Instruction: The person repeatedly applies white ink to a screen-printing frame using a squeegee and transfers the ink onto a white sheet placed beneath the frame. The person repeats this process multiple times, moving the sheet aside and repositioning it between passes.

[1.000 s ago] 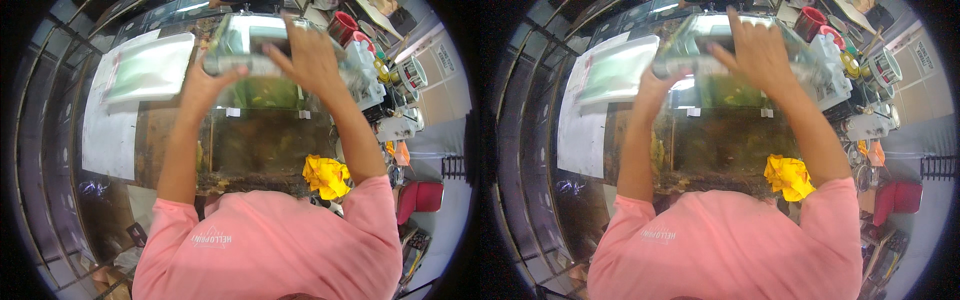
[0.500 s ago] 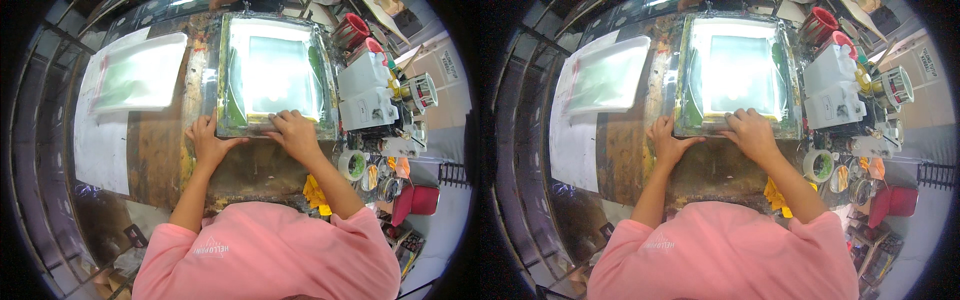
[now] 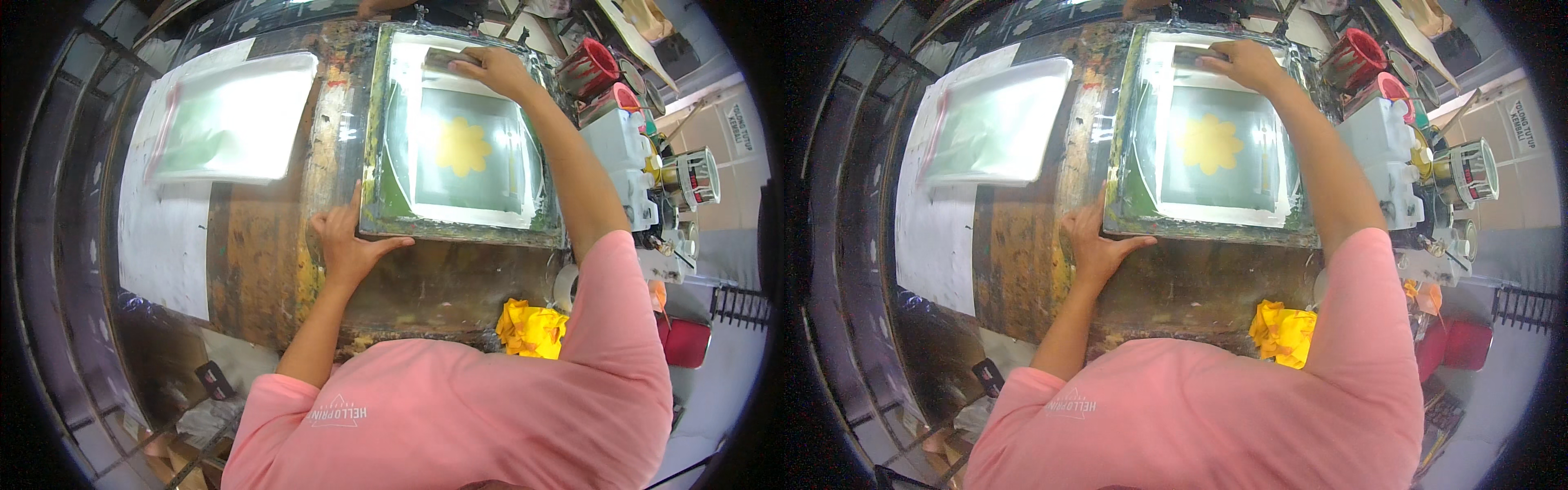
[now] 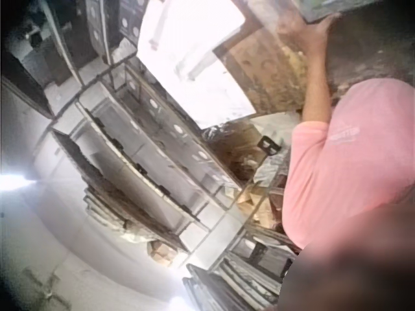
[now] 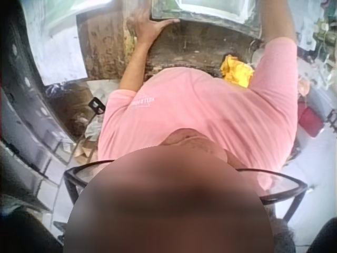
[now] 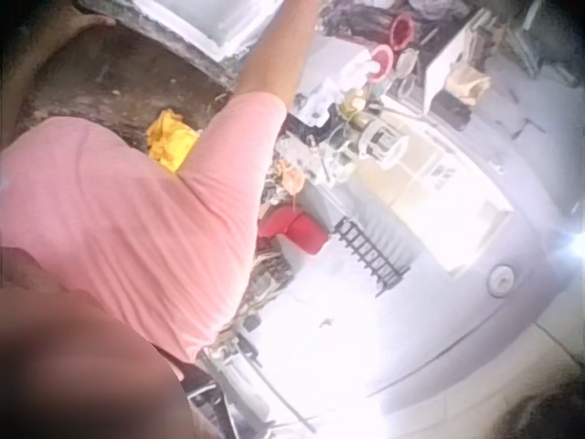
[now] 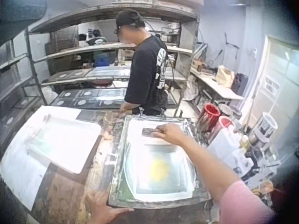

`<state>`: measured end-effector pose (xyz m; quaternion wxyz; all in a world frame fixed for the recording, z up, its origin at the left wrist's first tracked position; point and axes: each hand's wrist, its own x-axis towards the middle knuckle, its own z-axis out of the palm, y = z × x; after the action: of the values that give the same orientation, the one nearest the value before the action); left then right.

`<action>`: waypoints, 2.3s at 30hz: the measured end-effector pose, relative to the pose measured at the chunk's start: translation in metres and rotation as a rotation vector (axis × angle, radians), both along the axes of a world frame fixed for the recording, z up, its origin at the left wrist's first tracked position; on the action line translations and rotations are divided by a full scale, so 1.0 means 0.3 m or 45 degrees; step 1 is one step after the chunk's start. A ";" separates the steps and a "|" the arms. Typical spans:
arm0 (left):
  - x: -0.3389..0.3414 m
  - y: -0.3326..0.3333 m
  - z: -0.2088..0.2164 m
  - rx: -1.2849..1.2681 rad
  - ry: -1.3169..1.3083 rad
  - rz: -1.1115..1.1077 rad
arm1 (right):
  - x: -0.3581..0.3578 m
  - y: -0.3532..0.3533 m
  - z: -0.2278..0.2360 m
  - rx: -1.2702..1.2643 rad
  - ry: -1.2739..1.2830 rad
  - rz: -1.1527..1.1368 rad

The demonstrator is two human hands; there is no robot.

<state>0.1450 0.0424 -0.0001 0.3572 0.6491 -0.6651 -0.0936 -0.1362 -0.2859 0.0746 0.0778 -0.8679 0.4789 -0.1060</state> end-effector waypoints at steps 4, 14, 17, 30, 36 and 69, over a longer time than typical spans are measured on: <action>0.003 0.002 -0.006 -0.017 -0.010 -0.024 | 0.014 0.022 -0.087 -0.307 0.002 0.028; 0.005 0.014 -0.013 0.071 0.007 0.000 | 0.033 0.706 -0.050 -0.254 0.041 -0.023; 0.002 0.020 -0.008 0.097 0.001 0.020 | 0.035 0.914 0.001 -0.053 0.161 -0.048; -0.109 -0.143 0.335 -0.299 1.109 -0.146 | 0.079 0.805 0.407 -0.976 -0.121 -0.110; -0.058 -0.127 0.240 -0.063 0.160 -0.145 | 0.082 0.628 0.612 -0.987 -0.229 -0.094; -0.007 -0.116 0.356 0.387 0.883 -0.289 | 0.037 0.861 0.325 -0.488 0.013 -0.007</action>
<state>0.1429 0.0076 0.1067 0.4478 0.5469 -0.5510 -0.4436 -0.1250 -0.0275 0.1720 -0.0918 -0.8661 0.4527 -0.1912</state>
